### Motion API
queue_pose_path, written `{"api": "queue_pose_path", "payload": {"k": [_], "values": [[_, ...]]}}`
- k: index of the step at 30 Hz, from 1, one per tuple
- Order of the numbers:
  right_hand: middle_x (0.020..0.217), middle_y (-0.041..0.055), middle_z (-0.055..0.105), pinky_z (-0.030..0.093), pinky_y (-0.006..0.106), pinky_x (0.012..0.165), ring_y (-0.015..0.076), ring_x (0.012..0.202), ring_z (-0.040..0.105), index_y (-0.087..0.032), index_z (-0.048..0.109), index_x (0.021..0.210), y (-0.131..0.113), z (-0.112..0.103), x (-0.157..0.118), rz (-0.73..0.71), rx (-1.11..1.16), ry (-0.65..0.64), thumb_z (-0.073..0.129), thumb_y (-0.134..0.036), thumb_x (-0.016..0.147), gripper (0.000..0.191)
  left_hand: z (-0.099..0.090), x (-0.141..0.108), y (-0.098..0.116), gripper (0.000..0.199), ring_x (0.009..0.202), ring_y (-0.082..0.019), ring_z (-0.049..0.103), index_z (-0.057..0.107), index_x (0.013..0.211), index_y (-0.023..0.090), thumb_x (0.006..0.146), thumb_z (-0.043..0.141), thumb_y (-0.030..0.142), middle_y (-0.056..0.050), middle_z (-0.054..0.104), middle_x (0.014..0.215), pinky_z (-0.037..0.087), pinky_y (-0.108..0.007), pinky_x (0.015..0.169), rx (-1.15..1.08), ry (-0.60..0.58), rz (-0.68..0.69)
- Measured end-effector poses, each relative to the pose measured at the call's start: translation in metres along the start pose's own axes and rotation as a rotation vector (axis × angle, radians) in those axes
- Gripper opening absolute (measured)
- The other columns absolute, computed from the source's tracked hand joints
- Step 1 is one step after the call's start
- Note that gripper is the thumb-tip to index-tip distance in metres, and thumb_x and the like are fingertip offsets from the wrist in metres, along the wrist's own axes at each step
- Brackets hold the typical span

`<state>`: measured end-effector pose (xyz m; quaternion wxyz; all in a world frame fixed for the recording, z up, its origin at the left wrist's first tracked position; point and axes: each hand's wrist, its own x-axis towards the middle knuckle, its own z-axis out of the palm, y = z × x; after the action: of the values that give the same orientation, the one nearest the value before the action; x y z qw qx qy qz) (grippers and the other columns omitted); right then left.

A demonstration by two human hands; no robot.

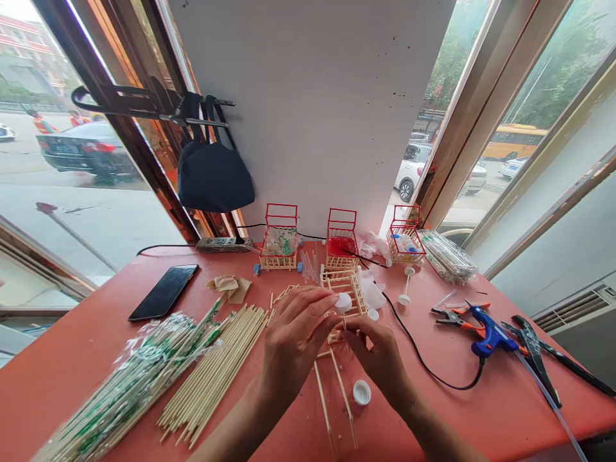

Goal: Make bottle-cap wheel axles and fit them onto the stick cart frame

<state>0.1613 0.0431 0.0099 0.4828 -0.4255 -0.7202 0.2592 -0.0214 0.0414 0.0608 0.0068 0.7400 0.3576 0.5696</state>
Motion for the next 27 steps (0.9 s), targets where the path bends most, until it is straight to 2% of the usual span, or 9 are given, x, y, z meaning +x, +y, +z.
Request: {"api": "queue_pose_path", "payload": {"k": [7, 11, 15, 19, 22, 27], "values": [[0.082, 0.0021, 0.078, 0.045, 0.023, 0.057, 0.0135, 0.063, 0.062, -0.022, 0.075, 0.091, 0.001, -0.001, 0.0, -0.035, -0.018, 0.007, 0.063, -0.017, 0.095, 0.013, 0.002, 0.001, 0.001, 0.023, 0.103, -0.02, 0.067, 0.071, 0.112, 0.021, 0.093, 0.069, 0.007, -0.006, 0.075, 0.106, 0.054, -0.034, 0.093, -0.006, -0.006, 0.004], [0.08, 0.0014, 0.077, 0.045, 0.023, 0.056, 0.013, 0.061, 0.061, -0.022, 0.075, 0.092, 0.0, -0.002, 0.0, -0.038, -0.013, 0.012, 0.063, -0.017, 0.094, 0.013, 0.001, -0.002, 0.002, 0.025, 0.104, -0.02, 0.067, 0.07, 0.115, 0.022, 0.093, 0.07, 0.011, -0.006, 0.075, 0.107, 0.053, -0.033, 0.095, 0.0, -0.012, -0.019], [0.082, 0.0014, 0.077, 0.043, 0.023, 0.055, 0.0126, 0.06, 0.059, -0.022, 0.075, 0.093, 0.001, -0.003, 0.0, -0.037, -0.045, 0.025, 0.063, -0.017, 0.094, 0.013, -0.002, -0.002, 0.002, 0.035, 0.106, -0.02, 0.069, 0.065, 0.127, 0.023, 0.093, 0.074, 0.026, -0.006, 0.075, 0.116, 0.054, -0.032, 0.094, -0.01, 0.013, -0.178], [0.084, 0.0016, 0.077, 0.043, 0.024, 0.057, 0.014, 0.065, 0.063, -0.022, 0.074, 0.092, 0.003, -0.003, -0.001, -0.047, -0.069, 0.022, 0.064, -0.017, 0.095, 0.011, 0.0, 0.001, -0.005, 0.041, 0.094, -0.021, 0.071, 0.07, 0.124, 0.023, 0.088, 0.078, 0.041, -0.006, 0.075, 0.11, 0.058, -0.031, 0.082, -0.157, -0.097, -0.377], [0.085, 0.0021, 0.077, 0.045, 0.024, 0.057, 0.015, 0.068, 0.064, -0.022, 0.073, 0.091, 0.003, -0.003, -0.002, -0.049, -0.088, 0.019, 0.065, -0.018, 0.095, 0.01, 0.002, 0.002, -0.009, 0.039, 0.087, -0.02, 0.07, 0.075, 0.117, 0.024, 0.084, 0.08, 0.044, -0.005, 0.074, 0.107, 0.059, -0.031, 0.078, -0.309, -0.154, -0.49], [0.086, 0.0021, 0.077, 0.045, 0.025, 0.058, 0.016, 0.071, 0.066, -0.023, 0.073, 0.092, 0.002, -0.003, -0.001, -0.069, -0.125, 0.02, 0.065, -0.019, 0.096, 0.009, 0.0, 0.001, -0.007, 0.033, 0.084, -0.018, 0.068, 0.079, 0.111, 0.027, 0.082, 0.081, 0.044, -0.005, 0.073, 0.107, 0.057, -0.029, 0.076, -0.438, -0.156, -0.62]]}}
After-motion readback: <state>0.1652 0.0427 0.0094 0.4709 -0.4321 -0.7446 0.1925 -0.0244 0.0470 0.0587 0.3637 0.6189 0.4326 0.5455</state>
